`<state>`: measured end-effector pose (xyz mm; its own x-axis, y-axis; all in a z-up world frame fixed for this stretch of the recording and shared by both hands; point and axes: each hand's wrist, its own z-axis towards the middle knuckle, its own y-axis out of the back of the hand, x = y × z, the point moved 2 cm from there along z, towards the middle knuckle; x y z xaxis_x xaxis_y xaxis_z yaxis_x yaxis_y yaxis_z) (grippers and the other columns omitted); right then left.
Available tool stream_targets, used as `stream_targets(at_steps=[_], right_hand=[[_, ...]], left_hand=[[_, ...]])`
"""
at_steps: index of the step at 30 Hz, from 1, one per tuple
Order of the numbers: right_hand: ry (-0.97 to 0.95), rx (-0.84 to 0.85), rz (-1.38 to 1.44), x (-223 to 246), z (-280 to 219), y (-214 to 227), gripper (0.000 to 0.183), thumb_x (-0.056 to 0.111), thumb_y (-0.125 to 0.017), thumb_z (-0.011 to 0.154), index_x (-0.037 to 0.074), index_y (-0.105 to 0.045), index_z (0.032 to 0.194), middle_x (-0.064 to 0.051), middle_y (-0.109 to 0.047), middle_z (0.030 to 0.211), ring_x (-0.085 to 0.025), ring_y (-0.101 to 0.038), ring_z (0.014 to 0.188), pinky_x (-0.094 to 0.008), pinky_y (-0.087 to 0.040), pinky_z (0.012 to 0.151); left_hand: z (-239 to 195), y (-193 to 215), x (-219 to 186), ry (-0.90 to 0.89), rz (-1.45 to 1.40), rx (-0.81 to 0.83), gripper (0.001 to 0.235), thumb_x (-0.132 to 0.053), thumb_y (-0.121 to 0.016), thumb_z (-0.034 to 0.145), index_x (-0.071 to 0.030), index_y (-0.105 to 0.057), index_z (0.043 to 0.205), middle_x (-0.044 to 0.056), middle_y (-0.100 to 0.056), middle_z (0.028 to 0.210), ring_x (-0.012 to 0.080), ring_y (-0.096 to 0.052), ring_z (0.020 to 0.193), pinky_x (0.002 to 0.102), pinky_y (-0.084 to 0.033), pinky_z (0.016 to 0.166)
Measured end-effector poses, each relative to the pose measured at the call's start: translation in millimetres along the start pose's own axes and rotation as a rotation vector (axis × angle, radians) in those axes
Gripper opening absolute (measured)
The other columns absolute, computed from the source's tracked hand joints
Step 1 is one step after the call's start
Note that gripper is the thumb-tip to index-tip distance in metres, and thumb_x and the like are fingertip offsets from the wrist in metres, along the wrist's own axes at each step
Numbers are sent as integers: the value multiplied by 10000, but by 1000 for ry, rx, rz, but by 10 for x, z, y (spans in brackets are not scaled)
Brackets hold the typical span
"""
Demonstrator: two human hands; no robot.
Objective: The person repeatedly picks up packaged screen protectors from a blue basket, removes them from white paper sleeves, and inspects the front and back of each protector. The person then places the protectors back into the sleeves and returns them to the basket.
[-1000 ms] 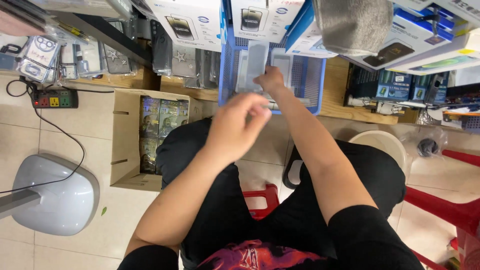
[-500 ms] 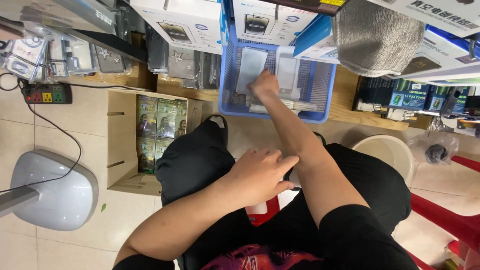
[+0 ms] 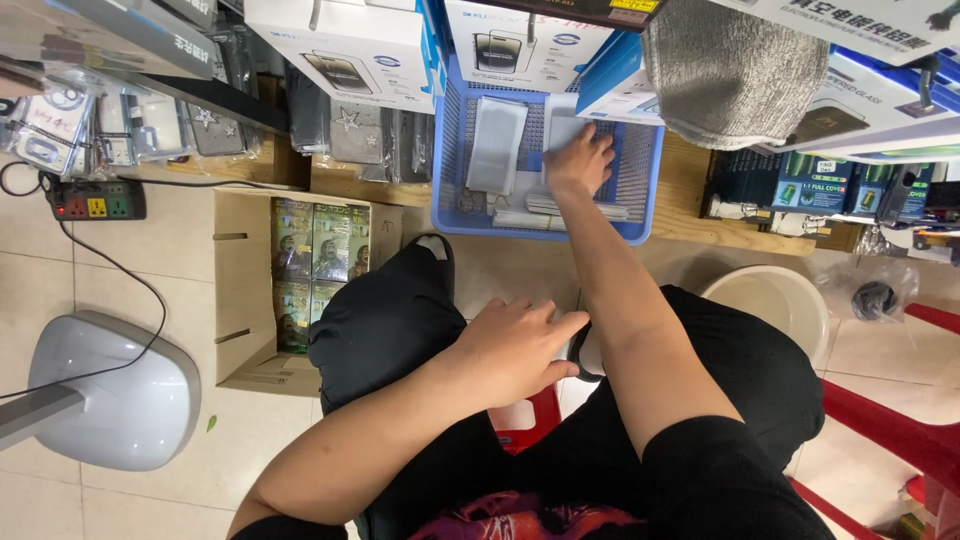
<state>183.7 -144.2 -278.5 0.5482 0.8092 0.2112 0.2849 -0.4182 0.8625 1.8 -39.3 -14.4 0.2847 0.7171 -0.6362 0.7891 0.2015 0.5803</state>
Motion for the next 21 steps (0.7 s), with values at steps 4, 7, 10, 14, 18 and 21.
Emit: stream_targets(at_steps=[4,7,10,14,18,21], right_hand=[[8,42,169,-268,232,-206,807,279,-807,803,96,-328,1426,-188,-410,1375,-372,-440,1292,-494,-467,1023],[-16,-35,270,-428,491,-447,868,253,-888,720,100,-339,1376,-194,-470,1271,-406,-513,1231,-490,-492,1009],[-59,-25,353,-548,647,-598,828,203,-907,675,128,-396,1322,-156,-530,1204,-375,-574,1201,-454,-532,966],[-20,-47,473,-778,968,-922,549,229,-909,635,63,-662,1096,-159,-687,1017,-339,-665,1078,-413,-578,858],[-80,-29,617,-747,783,-647,470,288,-875,674,78,-719,1064,-132,-732,1004,-305,-671,1078,-393,-573,871],[-46,-52,554,-840,988,-731,424,314,-854,693,107,-736,1044,-112,-738,989,-294,-681,1055,-392,-583,847]], left_hand=[[26,-39,6,-4,5,-11,494,-303,-575,953,-48,-505,1370,302,-634,1120,450,-649,1024,571,-508,856],[43,-52,16,12,15,-13,517,-328,-562,952,-64,-486,1390,290,-630,1130,457,-639,1038,586,-494,872],[54,-64,33,23,2,-22,504,-322,-572,951,-60,-500,1375,288,-634,1118,454,-645,1030,574,-501,867],[64,-96,54,42,22,-28,523,-334,-569,944,-65,-483,1385,282,-631,1125,468,-637,1038,581,-500,859],[63,-78,34,71,6,12,535,-353,-544,953,-71,-460,1401,287,-607,1185,475,-617,1085,571,-487,898],[12,-35,-22,68,16,15,536,-352,-540,955,-67,-453,1401,304,-589,1221,488,-610,1104,578,-494,905]])
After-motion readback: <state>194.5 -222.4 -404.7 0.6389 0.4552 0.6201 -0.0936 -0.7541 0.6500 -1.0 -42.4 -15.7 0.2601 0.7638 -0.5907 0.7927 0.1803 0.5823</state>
